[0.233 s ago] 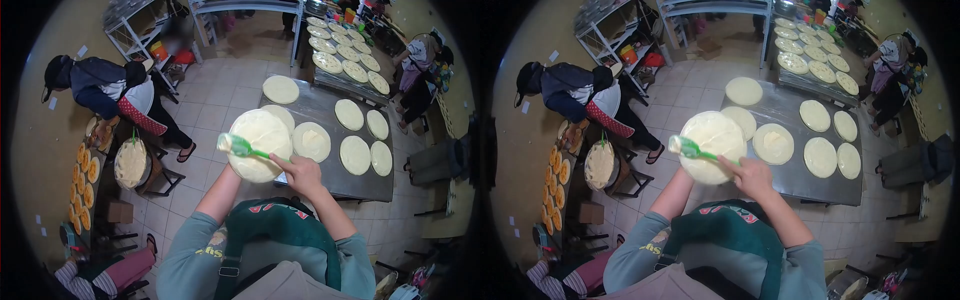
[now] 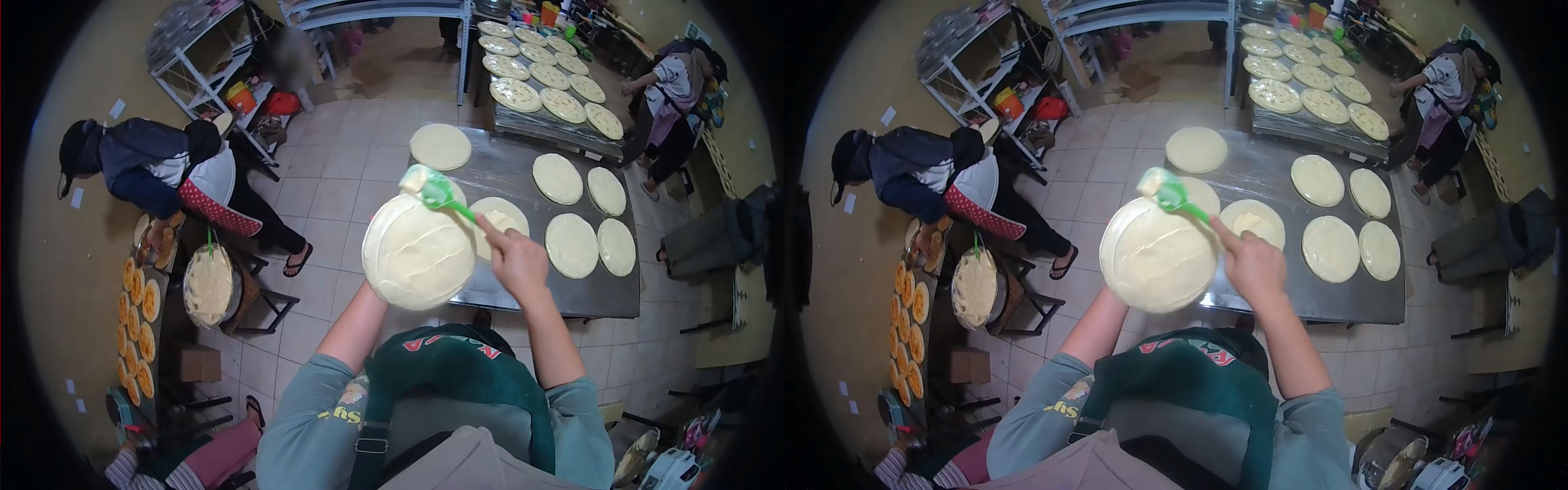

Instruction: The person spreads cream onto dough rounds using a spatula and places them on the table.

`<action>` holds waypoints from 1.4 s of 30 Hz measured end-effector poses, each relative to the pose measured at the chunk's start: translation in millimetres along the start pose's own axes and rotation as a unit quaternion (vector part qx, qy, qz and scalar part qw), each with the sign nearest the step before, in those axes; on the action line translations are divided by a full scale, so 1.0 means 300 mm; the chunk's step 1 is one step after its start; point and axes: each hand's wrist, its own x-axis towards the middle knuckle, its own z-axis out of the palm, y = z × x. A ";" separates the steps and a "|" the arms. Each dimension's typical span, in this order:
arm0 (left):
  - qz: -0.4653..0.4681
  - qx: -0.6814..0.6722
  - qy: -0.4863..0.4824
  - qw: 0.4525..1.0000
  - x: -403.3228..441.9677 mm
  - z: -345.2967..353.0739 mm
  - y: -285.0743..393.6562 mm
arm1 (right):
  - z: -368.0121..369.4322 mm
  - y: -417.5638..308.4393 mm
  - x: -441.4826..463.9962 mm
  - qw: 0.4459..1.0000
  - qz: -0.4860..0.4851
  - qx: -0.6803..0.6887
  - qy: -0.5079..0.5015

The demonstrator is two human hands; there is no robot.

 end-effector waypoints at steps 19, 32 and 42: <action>0.022 0.215 0.103 0.971 0.358 -0.053 -0.203 | -0.114 0.470 0.140 0.984 0.103 0.101 -0.102; 0.052 0.127 0.148 0.979 0.583 -0.162 -0.371 | -0.055 0.844 0.198 0.947 0.143 0.204 -0.202; 0.091 0.064 0.182 0.977 0.739 -0.259 -0.394 | 0.006 0.963 0.058 0.895 0.206 0.264 -0.295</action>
